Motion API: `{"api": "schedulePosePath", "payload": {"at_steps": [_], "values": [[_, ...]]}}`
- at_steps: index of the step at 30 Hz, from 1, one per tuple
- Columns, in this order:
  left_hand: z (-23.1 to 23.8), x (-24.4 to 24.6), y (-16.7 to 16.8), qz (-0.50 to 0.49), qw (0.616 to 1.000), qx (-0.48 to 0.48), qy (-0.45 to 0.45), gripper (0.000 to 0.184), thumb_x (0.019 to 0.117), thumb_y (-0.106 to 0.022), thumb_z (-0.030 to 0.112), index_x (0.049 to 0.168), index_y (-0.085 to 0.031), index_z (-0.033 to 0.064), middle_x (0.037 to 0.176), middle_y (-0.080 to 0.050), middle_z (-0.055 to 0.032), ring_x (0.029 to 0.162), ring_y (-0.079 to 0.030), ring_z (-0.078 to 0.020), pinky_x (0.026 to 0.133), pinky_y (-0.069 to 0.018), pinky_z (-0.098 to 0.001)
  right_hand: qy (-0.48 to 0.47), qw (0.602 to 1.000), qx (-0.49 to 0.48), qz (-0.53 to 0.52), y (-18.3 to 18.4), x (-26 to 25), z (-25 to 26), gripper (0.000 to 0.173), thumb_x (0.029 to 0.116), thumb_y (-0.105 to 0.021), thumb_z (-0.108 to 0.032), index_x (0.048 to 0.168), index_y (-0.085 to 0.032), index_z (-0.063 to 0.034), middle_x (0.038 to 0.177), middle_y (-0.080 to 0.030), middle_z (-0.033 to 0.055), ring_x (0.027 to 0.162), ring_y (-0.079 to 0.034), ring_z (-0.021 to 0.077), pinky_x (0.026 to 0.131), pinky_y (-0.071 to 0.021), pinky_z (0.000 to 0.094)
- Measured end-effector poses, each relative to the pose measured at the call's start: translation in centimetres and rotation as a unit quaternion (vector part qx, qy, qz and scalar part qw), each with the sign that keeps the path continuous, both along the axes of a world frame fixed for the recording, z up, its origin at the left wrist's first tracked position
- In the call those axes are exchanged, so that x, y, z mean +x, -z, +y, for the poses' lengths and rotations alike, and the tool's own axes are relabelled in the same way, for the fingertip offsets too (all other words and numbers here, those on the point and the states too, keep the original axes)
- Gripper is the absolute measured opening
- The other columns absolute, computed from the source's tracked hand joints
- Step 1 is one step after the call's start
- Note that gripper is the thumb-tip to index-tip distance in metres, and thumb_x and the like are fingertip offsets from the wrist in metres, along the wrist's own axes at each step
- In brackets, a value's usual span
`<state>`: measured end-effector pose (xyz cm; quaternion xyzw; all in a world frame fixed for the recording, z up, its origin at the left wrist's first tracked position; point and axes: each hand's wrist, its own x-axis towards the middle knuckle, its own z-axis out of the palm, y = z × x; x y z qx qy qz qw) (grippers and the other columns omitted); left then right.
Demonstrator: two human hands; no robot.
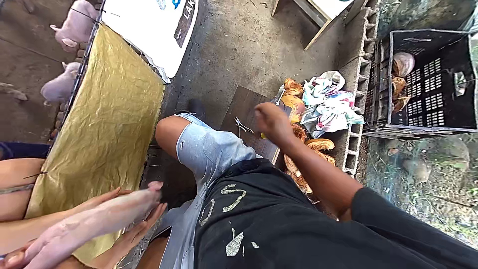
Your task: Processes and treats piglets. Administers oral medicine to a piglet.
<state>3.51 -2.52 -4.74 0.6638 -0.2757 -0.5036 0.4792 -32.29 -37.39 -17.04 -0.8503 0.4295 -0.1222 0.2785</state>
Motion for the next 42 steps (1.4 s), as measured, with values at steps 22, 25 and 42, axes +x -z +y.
{"api": "schedulePosePath", "payload": {"at_steps": [22,25,42], "values": [[-1.1,0.7,-1.9,-0.210,0.709,-0.385,-0.553,0.008,0.1015,-0.059,0.007,0.095,-0.064,0.0085,0.076,-0.066,-0.0015,0.070,-0.066,-0.0141,0.072,-0.0602,-0.0344,-0.024,0.966,-0.039,-0.256,4.2,-4.0,3.7,0.045,0.0938,-0.073,-0.021,0.121,-0.062,0.0130,0.125,-0.062,0.0322,0.119,-0.062,0.0379,0.101,-0.0531,0.0467],[-0.9,0.8,-1.8,-0.205,0.707,-0.396,-0.549,0.008,0.1003,-0.061,0.006,0.093,-0.065,0.0070,0.076,-0.067,-0.0025,0.069,-0.066,-0.0148,0.072,-0.0601,-0.0347,-0.163,0.883,0.054,-0.436,-3.0,1.8,1.9,0.036,0.1035,-0.057,-0.020,0.136,-0.052,-0.0048,0.130,-0.066,0.0073,0.122,-0.063,0.0205,0.106,-0.0517,0.0417],[-1.8,-0.8,-2.5,-0.270,0.732,-0.340,-0.525,0.007,0.0989,-0.069,0.019,0.101,-0.070,0.0118,0.085,-0.069,0.0016,0.072,-0.066,-0.0094,0.070,-0.0597,-0.0275,-0.447,0.478,0.697,-0.292,-11.0,25.9,14.9,0.052,0.1026,-0.050,-0.031,0.152,-0.034,-0.0348,0.084,-0.059,0.0089,0.054,-0.058,0.0171,0.045,-0.0515,0.0285]]}}
